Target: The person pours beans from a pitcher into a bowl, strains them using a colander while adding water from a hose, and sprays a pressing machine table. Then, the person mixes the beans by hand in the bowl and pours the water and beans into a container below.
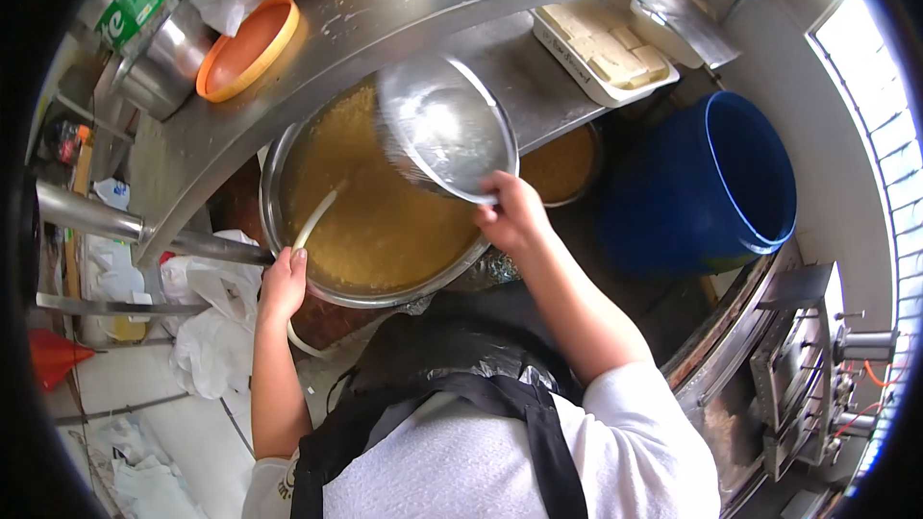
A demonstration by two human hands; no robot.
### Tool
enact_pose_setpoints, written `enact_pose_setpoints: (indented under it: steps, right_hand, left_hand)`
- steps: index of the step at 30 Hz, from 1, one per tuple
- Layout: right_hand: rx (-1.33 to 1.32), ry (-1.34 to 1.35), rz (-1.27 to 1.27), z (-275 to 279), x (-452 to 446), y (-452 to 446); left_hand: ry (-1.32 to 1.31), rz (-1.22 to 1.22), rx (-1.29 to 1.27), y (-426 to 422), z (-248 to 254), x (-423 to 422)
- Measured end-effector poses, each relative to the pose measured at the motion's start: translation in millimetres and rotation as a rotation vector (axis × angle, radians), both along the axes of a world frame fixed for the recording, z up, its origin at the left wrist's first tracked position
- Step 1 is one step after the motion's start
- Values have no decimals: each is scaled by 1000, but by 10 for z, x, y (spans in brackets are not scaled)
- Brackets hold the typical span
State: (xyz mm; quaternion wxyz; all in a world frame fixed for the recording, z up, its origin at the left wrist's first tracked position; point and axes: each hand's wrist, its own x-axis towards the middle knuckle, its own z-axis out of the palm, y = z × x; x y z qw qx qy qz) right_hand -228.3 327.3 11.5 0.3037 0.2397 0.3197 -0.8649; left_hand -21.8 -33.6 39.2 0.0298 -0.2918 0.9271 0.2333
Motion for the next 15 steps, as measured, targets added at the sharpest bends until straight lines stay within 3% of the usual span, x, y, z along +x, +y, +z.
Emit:
enact_pose_setpoints:
  steps: [2, 4, 7, 12, 15]
  right_hand:
    - [-141, -33, -9, 40, 251, 339]
    - [-600, 207, -40, -153, 528, 649]
    - [-719, 228, -60, -522, 695, 1041]
    - [-697, 286, -90, -625, 750, 1251]
    - [-435, 212, -274, -384, 664, 1265]
  left_hand:
    - [-10, -28, 31, 2, 53, -19]
    - [11, -37, 17, -5, 71, -12]
    - [-25, -58, 49, 6, 137, -15]
    - [-56, -94, 135, -1, 228, 100]
    - [31, -200, 190, 8, 125, 336]
